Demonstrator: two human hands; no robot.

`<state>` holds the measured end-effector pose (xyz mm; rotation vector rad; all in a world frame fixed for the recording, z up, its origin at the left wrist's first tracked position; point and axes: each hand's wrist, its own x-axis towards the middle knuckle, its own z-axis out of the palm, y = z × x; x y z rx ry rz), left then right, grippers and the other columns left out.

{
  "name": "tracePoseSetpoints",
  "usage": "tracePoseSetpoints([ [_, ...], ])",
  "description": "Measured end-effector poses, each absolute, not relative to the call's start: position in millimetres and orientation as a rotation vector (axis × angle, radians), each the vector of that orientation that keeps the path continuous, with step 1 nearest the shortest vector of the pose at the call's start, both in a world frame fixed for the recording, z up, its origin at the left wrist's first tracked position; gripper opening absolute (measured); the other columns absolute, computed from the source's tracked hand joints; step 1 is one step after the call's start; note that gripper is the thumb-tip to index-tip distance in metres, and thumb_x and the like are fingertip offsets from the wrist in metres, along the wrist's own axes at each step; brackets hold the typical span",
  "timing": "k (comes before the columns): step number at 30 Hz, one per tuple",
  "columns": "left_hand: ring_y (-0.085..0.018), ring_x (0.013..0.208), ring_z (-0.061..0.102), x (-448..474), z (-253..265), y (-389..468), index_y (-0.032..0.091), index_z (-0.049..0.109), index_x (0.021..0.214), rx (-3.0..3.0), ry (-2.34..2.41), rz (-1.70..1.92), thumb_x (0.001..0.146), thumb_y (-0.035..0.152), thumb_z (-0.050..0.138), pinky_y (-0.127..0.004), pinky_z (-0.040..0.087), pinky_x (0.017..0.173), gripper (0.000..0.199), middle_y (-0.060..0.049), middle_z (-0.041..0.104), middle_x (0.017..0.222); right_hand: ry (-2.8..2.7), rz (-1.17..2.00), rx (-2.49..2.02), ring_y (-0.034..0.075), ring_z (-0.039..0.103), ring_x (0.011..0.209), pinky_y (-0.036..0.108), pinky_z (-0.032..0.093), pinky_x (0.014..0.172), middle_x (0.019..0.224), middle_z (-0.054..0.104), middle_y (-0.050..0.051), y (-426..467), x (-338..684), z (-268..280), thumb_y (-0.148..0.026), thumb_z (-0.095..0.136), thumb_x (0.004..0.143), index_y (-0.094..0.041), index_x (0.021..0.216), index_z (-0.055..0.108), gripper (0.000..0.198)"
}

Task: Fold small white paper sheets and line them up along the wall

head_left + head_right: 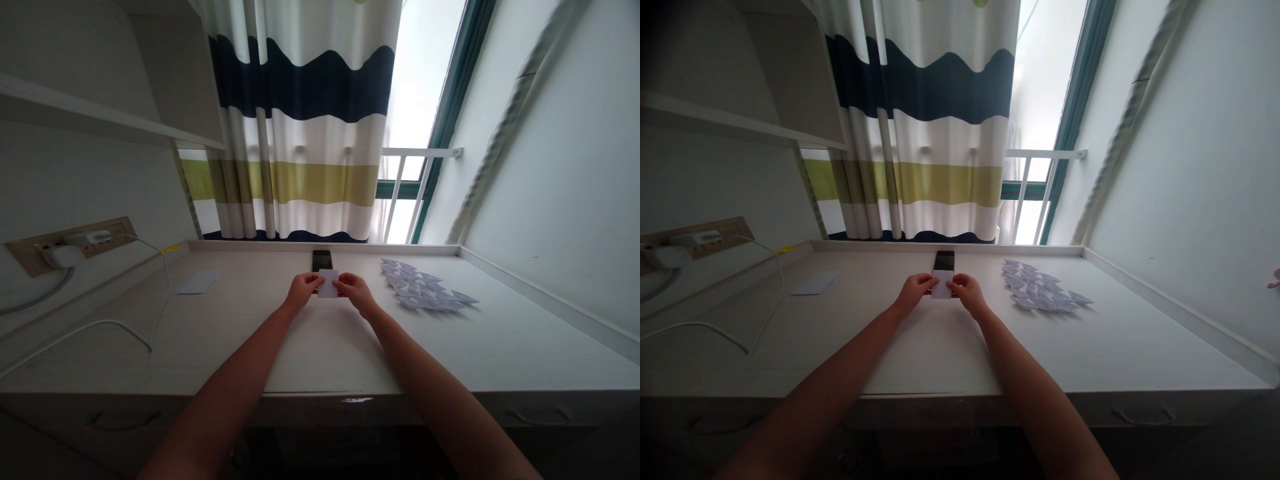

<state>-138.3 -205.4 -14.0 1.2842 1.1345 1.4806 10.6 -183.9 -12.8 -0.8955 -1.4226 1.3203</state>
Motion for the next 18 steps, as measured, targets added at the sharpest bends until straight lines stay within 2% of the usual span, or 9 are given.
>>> tracePoseSetpoints([
  [6, -0.015, 0.066, 0.057, -138.4, -12.8, -207.6, 0.010, 0.064, 0.067, 1.320, 1.153, 1.461, 0.060, 0.032, 0.067, -0.029, 0.049, 0.062, 0.023, -0.005, 0.063, 0.068, -1.414, 1.335, -0.874, 0.011, 0.056, 0.057, 0.027, 0.049, 0.056, 0.062, 0.058, -0.001, -181.5, 11.0, -15.6, -0.031, 0.071, 0.055, -0.015, 0.067, 0.056, 0.025],
  [18, -0.016, 0.066, 0.057, -138.4, -11.3, -209.1, 0.011, 0.064, 0.068, 1.355, 1.189, 1.470, 0.061, 0.031, 0.066, -0.029, 0.048, 0.061, 0.022, -0.005, 0.063, 0.068, -1.419, 1.399, -0.878, 0.012, 0.058, 0.063, 0.028, 0.049, 0.061, 0.069, 0.061, 0.002, -187.1, 14.3, -9.0, -0.029, 0.069, 0.059, -0.014, 0.069, 0.059, 0.021],
])
